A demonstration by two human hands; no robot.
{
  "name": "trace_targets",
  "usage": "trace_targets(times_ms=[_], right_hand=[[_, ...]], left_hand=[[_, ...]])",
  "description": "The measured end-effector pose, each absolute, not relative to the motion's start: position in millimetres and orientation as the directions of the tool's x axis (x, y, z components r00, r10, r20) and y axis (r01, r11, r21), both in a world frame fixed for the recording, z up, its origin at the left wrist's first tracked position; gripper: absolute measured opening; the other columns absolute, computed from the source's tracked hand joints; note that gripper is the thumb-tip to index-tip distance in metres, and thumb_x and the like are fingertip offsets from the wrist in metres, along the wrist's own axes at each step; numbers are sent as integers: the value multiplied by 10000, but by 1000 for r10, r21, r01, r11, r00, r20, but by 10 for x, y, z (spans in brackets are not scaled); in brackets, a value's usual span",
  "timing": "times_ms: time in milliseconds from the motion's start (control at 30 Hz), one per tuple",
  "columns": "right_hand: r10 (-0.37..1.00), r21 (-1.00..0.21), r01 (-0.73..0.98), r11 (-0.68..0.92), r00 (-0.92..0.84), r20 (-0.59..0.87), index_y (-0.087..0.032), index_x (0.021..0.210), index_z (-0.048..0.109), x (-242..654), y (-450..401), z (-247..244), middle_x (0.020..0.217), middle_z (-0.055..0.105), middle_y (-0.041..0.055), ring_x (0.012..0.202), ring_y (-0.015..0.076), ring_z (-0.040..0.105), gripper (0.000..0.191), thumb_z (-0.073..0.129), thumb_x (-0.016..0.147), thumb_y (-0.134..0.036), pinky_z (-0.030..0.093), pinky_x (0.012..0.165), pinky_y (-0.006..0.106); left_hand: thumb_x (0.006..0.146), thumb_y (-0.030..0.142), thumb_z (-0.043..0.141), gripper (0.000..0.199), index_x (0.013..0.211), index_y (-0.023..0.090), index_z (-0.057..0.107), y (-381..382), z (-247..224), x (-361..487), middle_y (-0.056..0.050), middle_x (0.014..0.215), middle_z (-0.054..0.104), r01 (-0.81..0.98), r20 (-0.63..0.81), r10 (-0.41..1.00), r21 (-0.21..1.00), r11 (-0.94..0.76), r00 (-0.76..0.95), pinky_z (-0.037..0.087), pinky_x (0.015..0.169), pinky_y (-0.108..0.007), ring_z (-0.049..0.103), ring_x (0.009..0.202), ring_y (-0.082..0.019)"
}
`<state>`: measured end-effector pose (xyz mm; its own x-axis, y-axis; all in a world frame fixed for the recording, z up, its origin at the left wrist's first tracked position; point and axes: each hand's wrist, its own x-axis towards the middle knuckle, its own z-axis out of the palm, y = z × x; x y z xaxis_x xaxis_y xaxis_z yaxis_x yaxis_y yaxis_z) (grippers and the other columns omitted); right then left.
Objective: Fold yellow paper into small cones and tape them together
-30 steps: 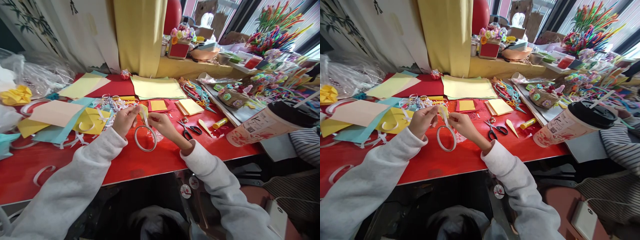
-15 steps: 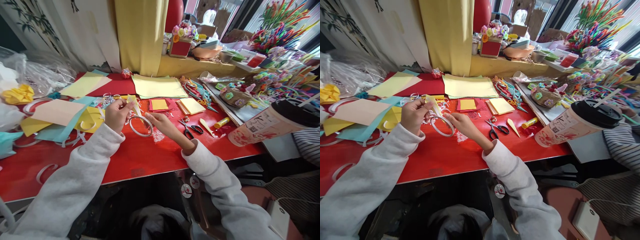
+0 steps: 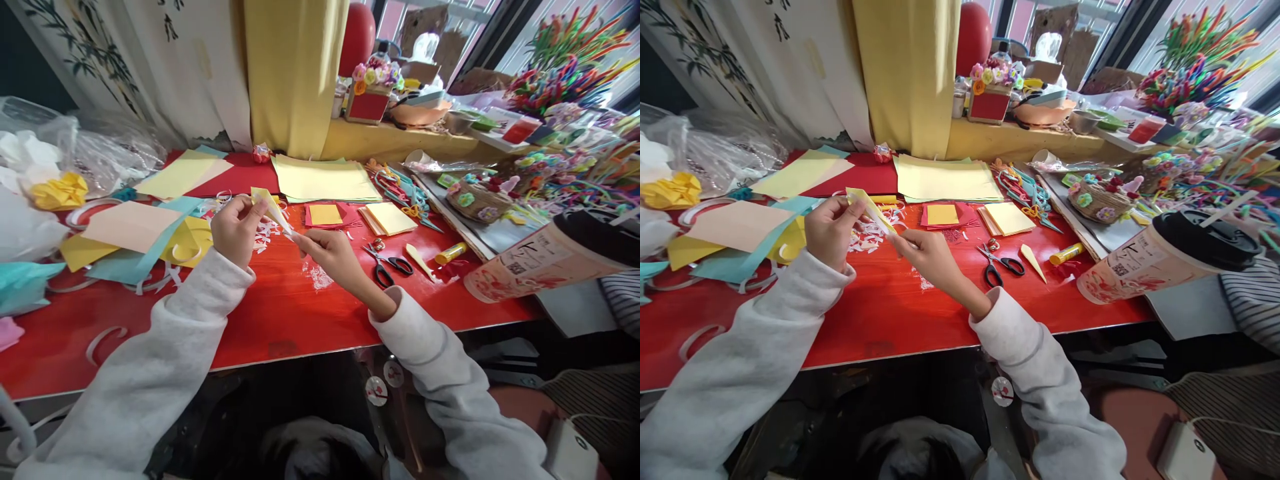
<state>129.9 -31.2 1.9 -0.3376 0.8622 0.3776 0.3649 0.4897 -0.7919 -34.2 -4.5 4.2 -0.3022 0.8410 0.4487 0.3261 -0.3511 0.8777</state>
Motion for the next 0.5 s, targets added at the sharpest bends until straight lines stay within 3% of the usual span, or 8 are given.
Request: trace_targets(times_ms=[267, 500], right_hand=[[872, -678, 553, 485, -244, 424, -163, 630, 576, 1291, -328, 20, 450, 365, -49, 419, 56, 301, 343, 446, 873, -366, 219, 457, 235], [909, -759, 501, 417, -253, 332, -142, 729, 652, 1298, -286, -21, 476, 390, -38, 431, 55, 296, 403, 425, 870, -443, 225, 463, 233]], left_hand=[[741, 363, 613, 182, 681, 202, 552, -119, 63, -249, 28, 672, 577, 247, 547, 719, 837, -488, -429, 490, 620, -224, 572, 631, -97], [745, 375, 602, 193, 678, 201, 555, -114, 73, -296, 19, 700, 582, 309, 556, 720, 830, -464, -414, 477, 636, -220, 567, 698, -107]])
